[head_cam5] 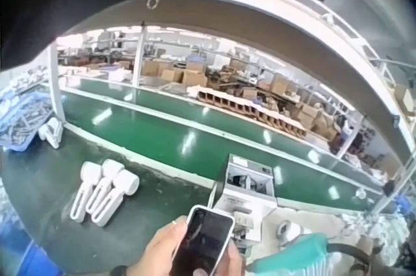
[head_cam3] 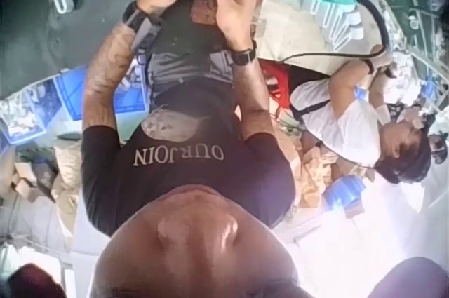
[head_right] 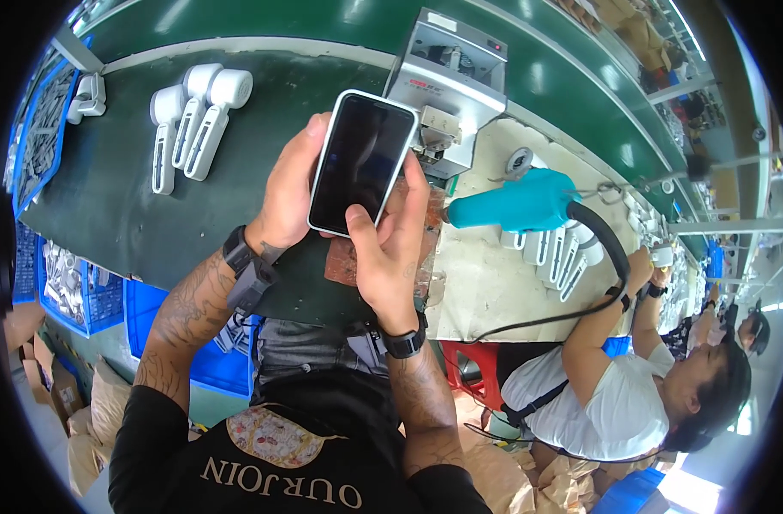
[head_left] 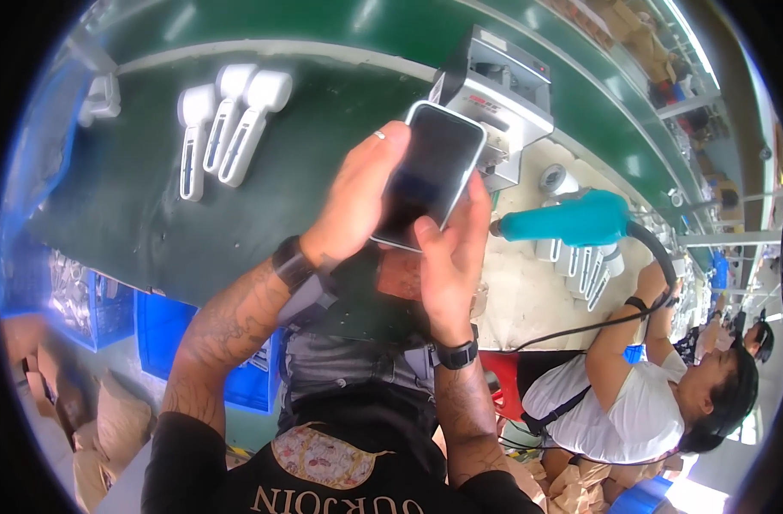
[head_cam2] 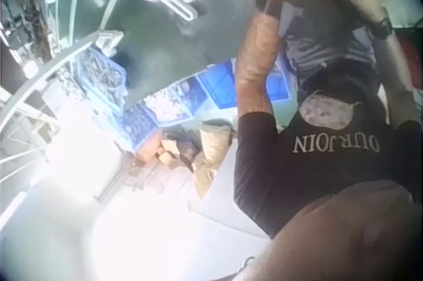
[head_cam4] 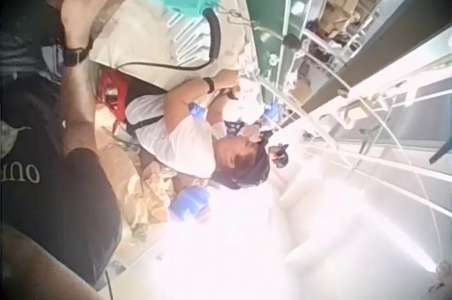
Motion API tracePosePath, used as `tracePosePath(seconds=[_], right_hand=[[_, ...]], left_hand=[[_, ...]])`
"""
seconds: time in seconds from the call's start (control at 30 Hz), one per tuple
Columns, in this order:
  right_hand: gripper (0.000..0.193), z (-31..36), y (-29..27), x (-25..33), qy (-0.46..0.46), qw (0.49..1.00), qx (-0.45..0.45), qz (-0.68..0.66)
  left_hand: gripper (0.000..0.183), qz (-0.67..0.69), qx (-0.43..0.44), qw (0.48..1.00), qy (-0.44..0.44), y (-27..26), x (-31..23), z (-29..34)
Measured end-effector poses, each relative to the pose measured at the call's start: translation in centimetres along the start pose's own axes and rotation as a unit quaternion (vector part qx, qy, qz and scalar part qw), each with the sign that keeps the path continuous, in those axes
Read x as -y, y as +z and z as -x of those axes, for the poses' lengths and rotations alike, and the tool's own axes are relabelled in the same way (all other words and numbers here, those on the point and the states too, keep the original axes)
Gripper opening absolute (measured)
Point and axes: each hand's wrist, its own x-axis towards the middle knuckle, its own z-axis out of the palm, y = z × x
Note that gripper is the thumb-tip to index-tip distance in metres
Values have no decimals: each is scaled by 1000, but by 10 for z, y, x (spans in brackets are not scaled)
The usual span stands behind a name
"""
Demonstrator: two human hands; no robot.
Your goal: Assembling handheld electronic massagers on a factory production line using an electric screwdriver and a testing jig.
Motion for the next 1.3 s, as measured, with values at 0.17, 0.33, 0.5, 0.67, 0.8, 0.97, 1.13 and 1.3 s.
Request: tracePosePath(seconds=[0.17,0.33,0.5,0.67,0.8,0.97,1.13,1.3], right_hand=[[53,-3,4,6,25,1000,-3,2],[57,1,-1,1,48,999,-2,-9],[74,4,11,9,-16,1000,-14,-4],[80,5,14,9,-27,998,-22,50],[87,0,7,4,-113,971,-32,207],[100,-2,12,20,-113,946,-75,295],[105,28,0,22,-106,941,-63,315],[114,69,-32,115,-257,932,-20,256]], left_hand=[[37,43,-33,999,-6,-12,8,-6],[38,43,-13,999,10,-11,15,-4],[40,53,-3,999,10,-10,11,-3],[42,65,3,998,17,-10,8,-2],[42,32,7,999,30,-7,9,-6],[67,-53,14,998,39,-34,38,-27],[80,-201,21,976,76,-29,18,-9],[65,-244,13,963,115,-8,2,0]])
